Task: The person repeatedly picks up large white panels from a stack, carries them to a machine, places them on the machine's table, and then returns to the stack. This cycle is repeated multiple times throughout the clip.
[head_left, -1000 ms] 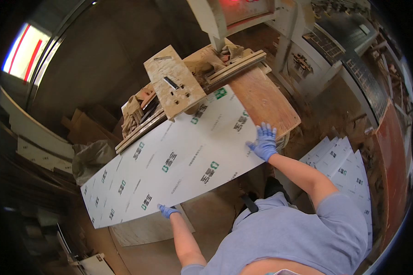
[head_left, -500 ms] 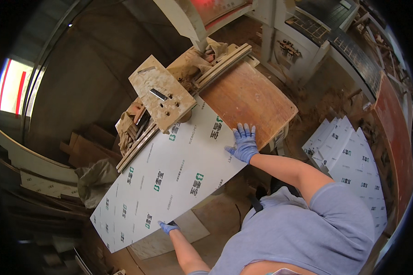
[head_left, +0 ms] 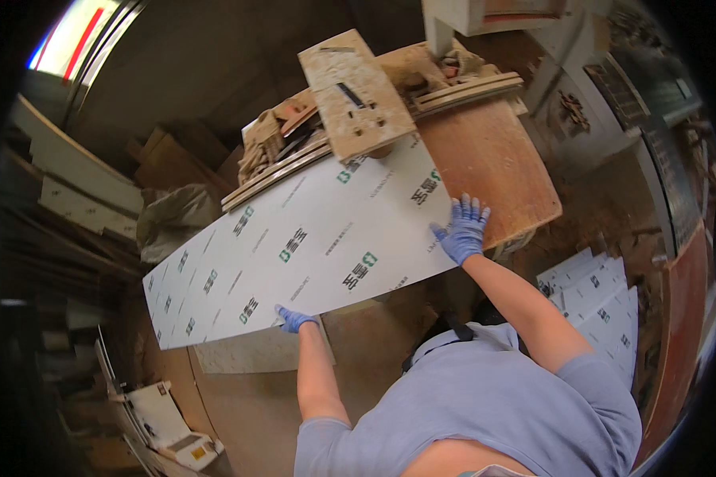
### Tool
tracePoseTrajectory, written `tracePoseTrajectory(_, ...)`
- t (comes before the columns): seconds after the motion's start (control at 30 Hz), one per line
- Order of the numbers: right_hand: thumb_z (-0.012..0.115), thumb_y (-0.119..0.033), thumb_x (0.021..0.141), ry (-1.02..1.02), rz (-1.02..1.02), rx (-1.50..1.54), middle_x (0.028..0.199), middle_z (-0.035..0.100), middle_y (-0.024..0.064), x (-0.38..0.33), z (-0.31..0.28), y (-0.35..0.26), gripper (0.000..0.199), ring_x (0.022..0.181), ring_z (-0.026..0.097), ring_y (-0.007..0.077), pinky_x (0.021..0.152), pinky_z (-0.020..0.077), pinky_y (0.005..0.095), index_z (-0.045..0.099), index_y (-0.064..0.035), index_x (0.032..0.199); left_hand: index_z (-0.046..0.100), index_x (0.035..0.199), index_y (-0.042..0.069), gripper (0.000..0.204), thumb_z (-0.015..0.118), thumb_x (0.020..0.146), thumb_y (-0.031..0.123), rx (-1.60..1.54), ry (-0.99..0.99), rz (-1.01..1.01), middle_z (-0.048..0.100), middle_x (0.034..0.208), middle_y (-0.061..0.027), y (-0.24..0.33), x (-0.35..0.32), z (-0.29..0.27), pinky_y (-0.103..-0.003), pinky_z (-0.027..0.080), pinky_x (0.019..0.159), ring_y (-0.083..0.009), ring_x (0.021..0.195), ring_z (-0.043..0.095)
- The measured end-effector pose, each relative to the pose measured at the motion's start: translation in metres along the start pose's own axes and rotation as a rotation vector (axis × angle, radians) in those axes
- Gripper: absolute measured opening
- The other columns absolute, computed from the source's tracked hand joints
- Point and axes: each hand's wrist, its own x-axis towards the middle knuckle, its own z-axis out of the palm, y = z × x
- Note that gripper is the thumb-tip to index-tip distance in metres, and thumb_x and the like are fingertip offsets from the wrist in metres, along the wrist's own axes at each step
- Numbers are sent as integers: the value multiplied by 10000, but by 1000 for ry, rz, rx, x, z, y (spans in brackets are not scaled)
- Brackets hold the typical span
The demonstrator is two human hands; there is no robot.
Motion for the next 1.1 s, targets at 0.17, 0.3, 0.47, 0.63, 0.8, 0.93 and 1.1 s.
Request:
tracePoseTrajectory(0.17, 454, -635, 790, -23, -1, -12, 1482, 205, 154, -1, -5, -8, 864, 1380, 109, 350, 1088, -37, 557, 301, -28, 1386, 254, 1358, 70, 783, 686, 783, 380, -151, -13, -73, 489, 1227, -215, 14, -20, -8, -455, 573, 715, -346, 896, 602)
tracePoseTrajectory(0.3, 442, -644, 791, -16, 5, -10, 1484, 197, 157, 0, -3, -4, 865, 1379, 106, 356, 1085, -45, 563, 303, -29, 1384, 306, 1330, 53, 742, 690, 783, 376, -185, -15, -104, 518, 1189, -208, 30, -45, -6, -443, 574, 712, -338, 865, 607)
tracePoseTrajectory(0.47, 420, -659, 790, 31, -26, -48, 1486, 188, 161, 2, 10, 2, 869, 1375, 95, 375, 1073, -63, 583, 304, -35, 1384, 401, 1257, 8, 682, 683, 785, 411, -172, -42, 31, 579, 1090, -198, -4, 5, -5, -431, 571, 698, -318, 823, 616)
tracePoseTrajectory(0.63, 440, -643, 786, -5, -17, -13, 1480, 192, 173, 4, 6, 4, 862, 1371, 103, 384, 1071, -54, 590, 310, -27, 1376, 416, 1229, -5, 672, 678, 784, 425, -39, 5, -54, 587, 1073, -209, 5, -12, -3, -448, 572, 721, -324, 838, 623)
tracePoseTrajectory(0.8, 478, -608, 782, -22, -26, 38, 1470, 204, 183, 2, -4, 0, 833, 1364, 119, 390, 1071, -42, 594, 336, -21, 1355, 405, 1198, -54, 696, 674, 781, 434, -5, 81, -51, 582, 1078, -225, 25, -42, -6, -466, 571, 752, -343, 875, 623)
tracePoseTrajectory(0.93, 497, -599, 772, 36, -40, 84, 1455, 211, 193, 0, 1, -1, 844, 1355, 114, 402, 1074, -31, 589, 329, -15, 1358, 383, 1242, -3, 705, 666, 784, 451, -38, -63, -80, 539, 1167, -225, 31, -44, -14, -435, 565, 738, -337, 950, 607)
tracePoseTrajectory(1.1, 473, -608, 776, -54, -14, 74, 1475, 190, 187, -1, -4, 1, 841, 1368, 104, 394, 1070, -33, 601, 337, -18, 1361, 430, 1239, 9, 671, 627, 805, 480, 128, 39, 35, 563, 1171, -183, 33, -62, 4, -420, 547, 752, -303, 944, 614)
